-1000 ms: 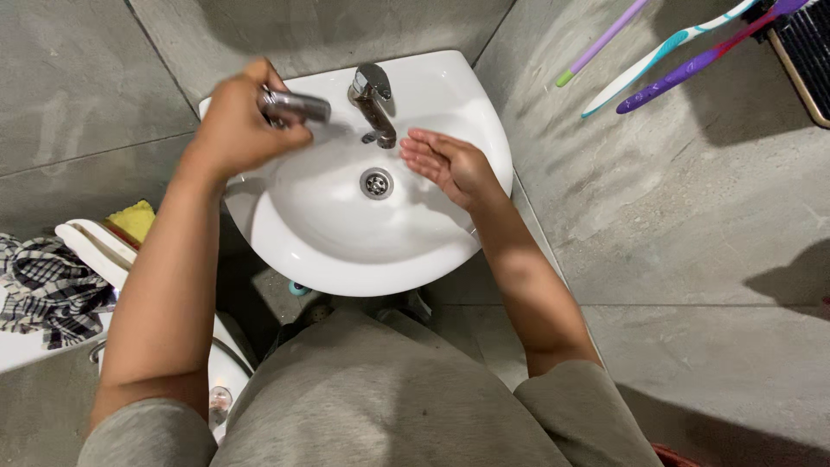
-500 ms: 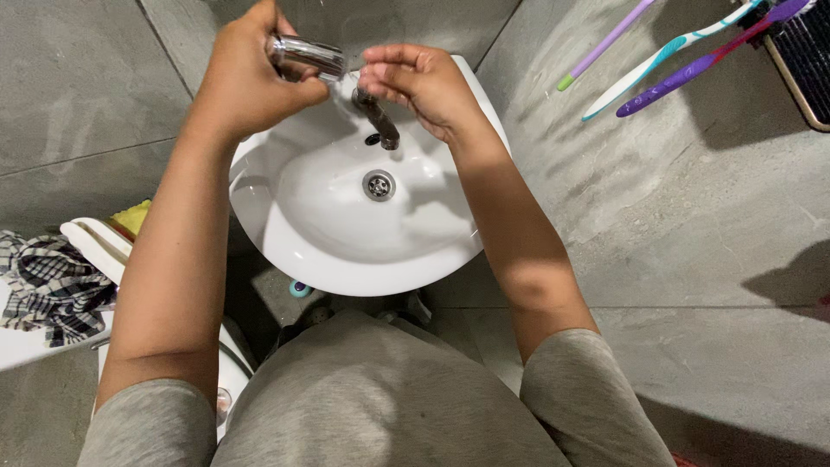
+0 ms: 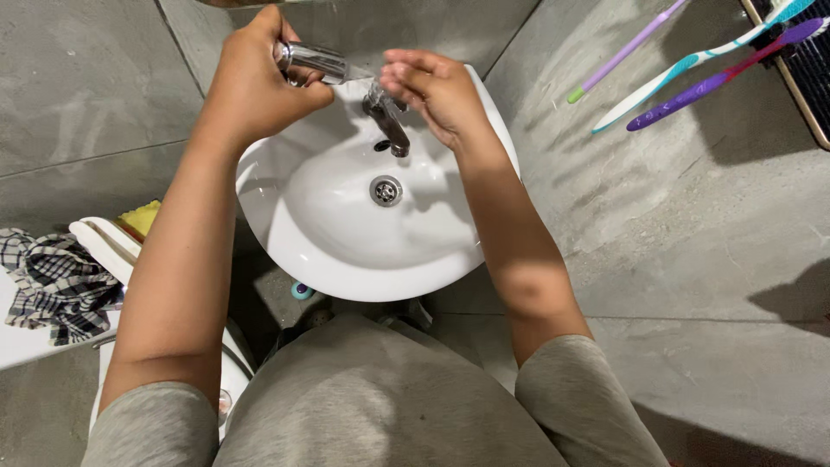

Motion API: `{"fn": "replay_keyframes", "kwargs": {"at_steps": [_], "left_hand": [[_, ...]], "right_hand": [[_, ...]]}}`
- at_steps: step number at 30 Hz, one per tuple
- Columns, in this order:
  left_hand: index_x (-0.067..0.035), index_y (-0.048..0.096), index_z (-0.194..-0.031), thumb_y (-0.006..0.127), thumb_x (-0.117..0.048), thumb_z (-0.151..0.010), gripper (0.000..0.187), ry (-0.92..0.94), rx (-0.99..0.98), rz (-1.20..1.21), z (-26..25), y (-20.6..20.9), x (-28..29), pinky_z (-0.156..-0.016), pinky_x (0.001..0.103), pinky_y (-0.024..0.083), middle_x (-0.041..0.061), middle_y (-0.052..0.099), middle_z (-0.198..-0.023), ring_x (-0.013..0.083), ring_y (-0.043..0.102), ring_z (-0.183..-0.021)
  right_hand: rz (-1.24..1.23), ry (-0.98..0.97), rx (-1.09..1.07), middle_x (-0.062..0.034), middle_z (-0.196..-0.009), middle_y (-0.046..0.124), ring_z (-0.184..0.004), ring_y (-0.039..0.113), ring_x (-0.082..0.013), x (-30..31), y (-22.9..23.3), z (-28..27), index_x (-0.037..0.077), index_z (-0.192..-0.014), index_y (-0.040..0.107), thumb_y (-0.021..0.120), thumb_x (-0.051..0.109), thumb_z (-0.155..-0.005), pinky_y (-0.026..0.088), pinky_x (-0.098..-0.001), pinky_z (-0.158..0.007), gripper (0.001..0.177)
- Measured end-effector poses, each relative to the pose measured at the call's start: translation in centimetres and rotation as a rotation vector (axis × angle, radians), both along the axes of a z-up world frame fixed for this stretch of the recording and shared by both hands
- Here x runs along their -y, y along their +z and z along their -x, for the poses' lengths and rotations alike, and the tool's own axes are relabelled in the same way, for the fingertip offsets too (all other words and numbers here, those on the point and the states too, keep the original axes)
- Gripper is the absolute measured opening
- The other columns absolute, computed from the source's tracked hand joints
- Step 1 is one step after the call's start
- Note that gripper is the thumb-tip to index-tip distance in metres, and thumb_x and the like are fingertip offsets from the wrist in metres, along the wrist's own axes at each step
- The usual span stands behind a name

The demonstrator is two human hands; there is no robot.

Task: The person cleans a sink and a bidet sprayer by hand using a sponge and a brush.

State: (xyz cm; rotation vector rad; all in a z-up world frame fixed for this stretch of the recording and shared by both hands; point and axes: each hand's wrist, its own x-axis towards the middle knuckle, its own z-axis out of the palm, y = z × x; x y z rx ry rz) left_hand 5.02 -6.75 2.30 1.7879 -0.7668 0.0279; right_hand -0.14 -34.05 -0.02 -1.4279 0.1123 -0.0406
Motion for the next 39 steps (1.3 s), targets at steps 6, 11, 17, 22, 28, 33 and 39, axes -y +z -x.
{"fn": "replay_keyframes", "kwargs": {"at_steps": [6,11,17,22,28,33,39], "left_hand": [[-0.004,0.049,-0.098,0.085,-0.008,-0.078,0.041,-0.046,-0.042,-0.054,0.0,-1.7,-0.8,-0.066,0.026,0.055,0.005,0.070,-0.082,0.0069,0.068,-0.076],[-0.004,0.051,-0.097,0.084,-0.009,-0.074,0.040,-0.022,-0.145,-0.121,0.9,-3.1,-0.5,-0.066,0.027,0.055,0.005,0.071,-0.080,0.0081,0.068,-0.073],[-0.004,0.053,-0.096,0.084,-0.011,-0.072,0.040,0.021,-0.171,-0.180,1.6,-3.7,-1.0,-0.069,0.028,0.056,0.007,0.074,-0.080,0.0104,0.071,-0.074],[-0.003,0.053,-0.096,0.084,-0.012,-0.072,0.040,0.044,-0.159,-0.196,1.7,-4.1,-0.8,-0.068,0.028,0.057,0.007,0.074,-0.081,0.0118,0.072,-0.074],[-0.002,0.053,-0.096,0.084,-0.012,-0.070,0.042,0.031,-0.126,-0.190,2.3,-4.3,-0.4,-0.070,0.029,0.056,0.009,0.074,-0.079,0.0139,0.072,-0.073],[-0.005,0.056,-0.096,0.083,-0.012,-0.070,0.038,0.070,-0.176,-0.266,3.0,-4.0,-0.1,-0.071,0.028,0.057,0.008,0.074,-0.079,0.0136,0.074,-0.074],[-0.004,0.054,-0.092,0.083,-0.012,-0.069,0.038,0.057,-0.194,-0.263,4.0,-3.5,-0.1,-0.068,0.030,0.056,0.009,0.073,-0.076,0.0164,0.073,-0.072]], "right_hand": [[0.717,-0.001,0.151,-0.0078,-0.090,0.071,-0.079,0.066,-0.0170,3.4,-4.6,2.1,0.001,-0.103,0.070,0.077,0.001,-0.079,0.057,-0.0292,-0.073,0.024],[1.398,0.059,0.290,-0.0094,-0.086,0.064,-0.086,0.060,-0.0283,3.5,-8.3,0.8,0.004,-0.083,0.068,0.096,0.012,-0.058,0.053,-0.0429,-0.072,0.038],[1.543,0.100,0.465,-0.0084,-0.091,0.061,-0.092,0.059,-0.0290,4.0,-10.4,-1.1,0.007,-0.074,0.059,0.093,0.017,-0.063,0.052,-0.0399,-0.075,0.037],[1.584,0.061,0.341,-0.0108,-0.097,0.057,-0.099,0.054,-0.0301,2.7,-9.5,-0.5,0.006,-0.078,0.063,0.101,0.039,-0.053,0.045,-0.0431,-0.081,0.056],[1.612,-0.021,0.289,-0.0091,-0.098,0.056,-0.098,0.052,-0.0264,1.3,-9.1,-0.1,0.003,-0.100,0.065,0.100,0.043,-0.047,0.042,-0.0423,-0.079,0.075],[1.559,0.016,0.097,-0.0051,-0.099,0.054,-0.099,0.051,-0.0235,0.7,-8.9,-0.1,0.005,-0.099,0.065,0.098,0.046,-0.051,0.040,-0.0405,-0.083,0.072],[1.536,-0.014,0.116,-0.0059,-0.098,0.053,-0.097,0.049,-0.0252,0.5,-8.6,0.0,0.006,-0.104,0.065,0.098,0.048,-0.046,0.039,-0.0430,-0.081,0.079]]}}
